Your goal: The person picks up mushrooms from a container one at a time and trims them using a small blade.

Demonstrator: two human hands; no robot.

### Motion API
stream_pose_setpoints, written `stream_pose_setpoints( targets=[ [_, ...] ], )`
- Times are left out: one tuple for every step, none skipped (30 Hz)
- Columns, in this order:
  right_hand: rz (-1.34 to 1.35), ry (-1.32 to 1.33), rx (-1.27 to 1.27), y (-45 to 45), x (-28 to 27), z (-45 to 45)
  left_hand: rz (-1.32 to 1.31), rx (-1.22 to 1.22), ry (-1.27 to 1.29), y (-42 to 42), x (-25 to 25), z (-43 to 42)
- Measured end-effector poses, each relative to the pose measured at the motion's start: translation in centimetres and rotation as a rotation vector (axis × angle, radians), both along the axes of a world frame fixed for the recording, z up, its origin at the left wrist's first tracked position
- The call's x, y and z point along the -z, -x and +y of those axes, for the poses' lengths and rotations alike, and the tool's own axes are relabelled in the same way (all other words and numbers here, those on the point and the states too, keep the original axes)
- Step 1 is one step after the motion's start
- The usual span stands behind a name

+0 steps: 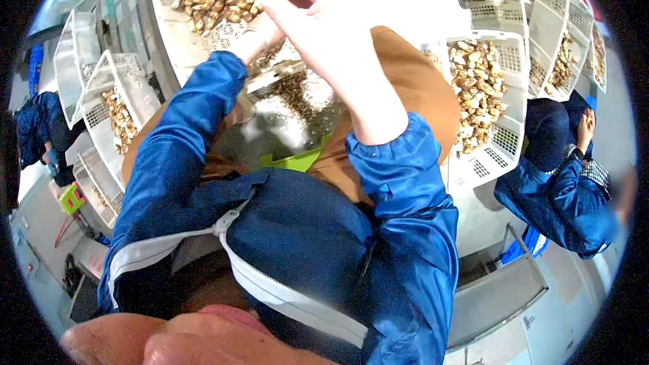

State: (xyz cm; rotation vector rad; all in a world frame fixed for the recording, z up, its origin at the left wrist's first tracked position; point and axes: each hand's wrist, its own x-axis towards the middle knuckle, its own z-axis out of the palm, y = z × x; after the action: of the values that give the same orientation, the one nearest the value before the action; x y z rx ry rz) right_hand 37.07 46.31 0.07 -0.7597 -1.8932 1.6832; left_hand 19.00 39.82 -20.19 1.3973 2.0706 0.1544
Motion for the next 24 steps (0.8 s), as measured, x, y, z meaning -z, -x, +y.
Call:
stream_pose_setpoints(
  targets=[
    [-0.004, 0.067, 0.037, -0.1, 0.1, -0.1, 0.090, -0.019, -0.021, -0.5, 1.8, 0.5],
    [-0.007, 0.138, 0.071, -0.1, 0.3, -0.1, 0.181, -0.042, -0.037, -1.1, 4.4, 0.6],
    [-0.001, 0.155, 0.054, -0.4, 0.4, 0.1, 0.273, -0.066, -0.048, -1.9, 5.1, 0.7],
    [0.012, 0.174, 0.038, -0.5, 0.4, 0.2, 0.273, -0.100, -0.078, -2.1, 5.6, 0.2],
    [0.033, 0.196, 0.023, -0.5, 0.4, 0.3, 0.248, -0.083, -0.060, -1.9, 5.9, 0.1],
    [0.023, 0.190, 0.031, -0.6, 0.4, 0.4, 0.226, -0.064, -0.044, -1.6, 6.4, -0.2],
    [0.014, 0.179, 0.039, -0.8, 0.2, 0.7, 0.130, -0.094, -0.110, -0.6, 7.7, -0.1],
    [0.002, 0.170, 0.045, -1.2, 0.1, 0.6, 0.031, -0.127, -0.172, 1.2, 9.9, -0.3],
    [0.028, 0.172, 0.018, -1.5, 0.6, 0.8, -0.066, -0.162, -0.232, 2.9, 11.8, -0.8],
    [0.056, 0.172, -0.011, -1.7, 1.5, 1.2, -0.203, -0.243, -0.208, 3.2, 8.9, -1.5],
    [0.084, 0.173, -0.044, -1.8, 2.1, 1.2, -0.332, -0.331, -0.185, 3.6, 5.7, -2.3],
    [0.065, 0.133, -0.035, -1.8, 1.9, 0.6, -0.500, -0.465, -0.081, 3.5, -2.8, -2.9],
    [0.046, 0.086, -0.027, -1.7, 1.6, 0.2, -0.714, -0.525, -0.116, 4.8, -5.0, -4.1],
    [0.028, 0.036, -0.019, -1.6, 1.2, -0.2, -0.930, -0.579, -0.156, 5.9, -6.9, -5.4],
    [-0.052, -0.037, -0.061, -1.6, 1.0, -0.3, -1.038, -0.639, -0.232, 5.4, -10.2, -6.4],
    [-0.049, -0.039, -0.077, -1.2, 1.3, -0.9, -1.148, -0.694, -0.312, 4.4, -13.1, -7.8],
    [-0.047, -0.042, -0.093, -0.7, 2.1, -1.7, -1.211, -0.714, -0.377, 4.0, -14.1, -9.4],
    [-0.045, -0.047, -0.112, -0.1, 2.2, -2.3, -1.285, -0.727, -0.432, 3.4, -15.3, -10.5],
    [0.038, -0.187, -0.137, 0.1, 1.3, -2.8, -1.324, -0.690, -0.458, 2.8, -16.5, -11.4],
    [0.085, -0.236, -0.141, 0.5, 0.9, -3.3, -1.365, -0.652, -0.482, 2.1, -17.8, -12.1],
    [0.128, -0.283, -0.147, 0.9, 1.0, -4.0, -1.367, -0.694, -0.545, 0.5, -19.2, -12.6],
    [0.169, -0.328, -0.157, 1.3, 1.3, -4.7, -1.383, -0.649, -0.556, -0.1, -19.6, -13.0],
    [0.048, -0.181, -0.171, 1.4, 2.1, -5.5, -1.338, -0.650, -0.595, -0.9, -19.9, -13.2],
    [0.112, -0.237, -0.162, 1.6, 1.7, -5.8, -1.293, -0.654, -0.630, -1.6, -20.3, -13.6]
  ],
)
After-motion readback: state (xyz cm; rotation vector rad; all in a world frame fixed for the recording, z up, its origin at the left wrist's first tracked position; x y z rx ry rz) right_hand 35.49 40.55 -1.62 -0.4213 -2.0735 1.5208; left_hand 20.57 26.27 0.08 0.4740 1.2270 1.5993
